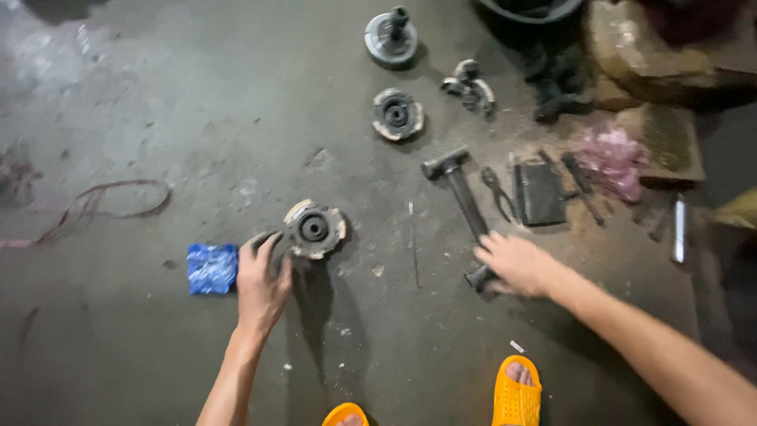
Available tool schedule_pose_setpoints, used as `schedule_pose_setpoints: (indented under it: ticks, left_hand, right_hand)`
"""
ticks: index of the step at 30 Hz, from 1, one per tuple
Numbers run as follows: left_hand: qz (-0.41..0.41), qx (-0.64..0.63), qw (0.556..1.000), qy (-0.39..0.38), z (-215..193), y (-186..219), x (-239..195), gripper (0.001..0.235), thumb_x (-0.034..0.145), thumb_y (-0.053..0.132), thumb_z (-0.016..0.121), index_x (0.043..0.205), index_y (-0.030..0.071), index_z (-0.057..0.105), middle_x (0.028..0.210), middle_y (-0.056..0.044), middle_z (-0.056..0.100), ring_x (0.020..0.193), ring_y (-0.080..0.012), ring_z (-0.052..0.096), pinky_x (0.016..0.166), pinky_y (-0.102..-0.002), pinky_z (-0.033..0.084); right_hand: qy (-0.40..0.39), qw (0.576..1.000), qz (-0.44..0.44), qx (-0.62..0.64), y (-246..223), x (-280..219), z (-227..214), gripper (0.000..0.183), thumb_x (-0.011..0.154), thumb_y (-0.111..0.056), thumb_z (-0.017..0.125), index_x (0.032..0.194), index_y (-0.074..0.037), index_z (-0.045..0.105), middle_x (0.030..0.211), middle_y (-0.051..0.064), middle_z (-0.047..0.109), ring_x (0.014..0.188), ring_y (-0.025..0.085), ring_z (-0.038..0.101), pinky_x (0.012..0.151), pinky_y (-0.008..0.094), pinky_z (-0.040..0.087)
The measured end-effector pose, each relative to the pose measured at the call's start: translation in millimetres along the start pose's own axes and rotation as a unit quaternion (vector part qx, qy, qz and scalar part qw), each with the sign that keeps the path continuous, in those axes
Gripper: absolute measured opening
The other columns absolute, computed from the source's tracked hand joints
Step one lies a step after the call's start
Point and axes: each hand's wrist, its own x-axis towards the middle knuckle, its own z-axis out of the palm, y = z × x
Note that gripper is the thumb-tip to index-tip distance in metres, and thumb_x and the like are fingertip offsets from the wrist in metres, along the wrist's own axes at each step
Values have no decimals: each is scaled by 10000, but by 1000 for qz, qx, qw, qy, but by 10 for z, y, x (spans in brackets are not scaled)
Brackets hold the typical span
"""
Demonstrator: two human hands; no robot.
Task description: Disassembling and reassembling a motorcycle clutch assembly using pliers and a hammer
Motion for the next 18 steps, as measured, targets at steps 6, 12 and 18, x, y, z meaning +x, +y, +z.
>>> schedule_pose_setpoints:
  ticks: [6, 12, 18]
  left_hand:
    - [9, 44, 989, -143, 35, 58, 303, 826, 722, 214, 881, 1433, 21, 506, 1366, -293, 542, 1289, -496, 532, 1044, -637, 465]
    - [-9, 210, 926, -315, 320, 77, 482, 1247, 625, 368, 948, 1589, 17, 238, 1624, -291, 263, 1515, -456, 257, 1136, -740, 274]
    - [-12, 268, 920, -284, 583, 141, 312, 1194, 592, 484, 920, 1517, -31, 366, 1477, -272, 415, 1373, -387, 429, 1084, -666, 397]
  right_hand:
    - [-118, 976, -69, -171, 23, 7, 779, 720, 704, -321, 906, 1237, -105, 473, 1195, 118, 538, 1159, 307, 536, 951, 445, 473]
    - [85, 964, 38, 249, -320, 193, 489, 646, 648, -292, 874, 1160, -75, 545, 1033, 169, 623, 985, 425, 691, 776, 535, 587]
    - [201, 798, 101, 559, -919, 907, -529, 573, 733, -48, 625, 1302, -1, 575, 1003, 293, 660, 993, 400, 682, 878, 553, 528]
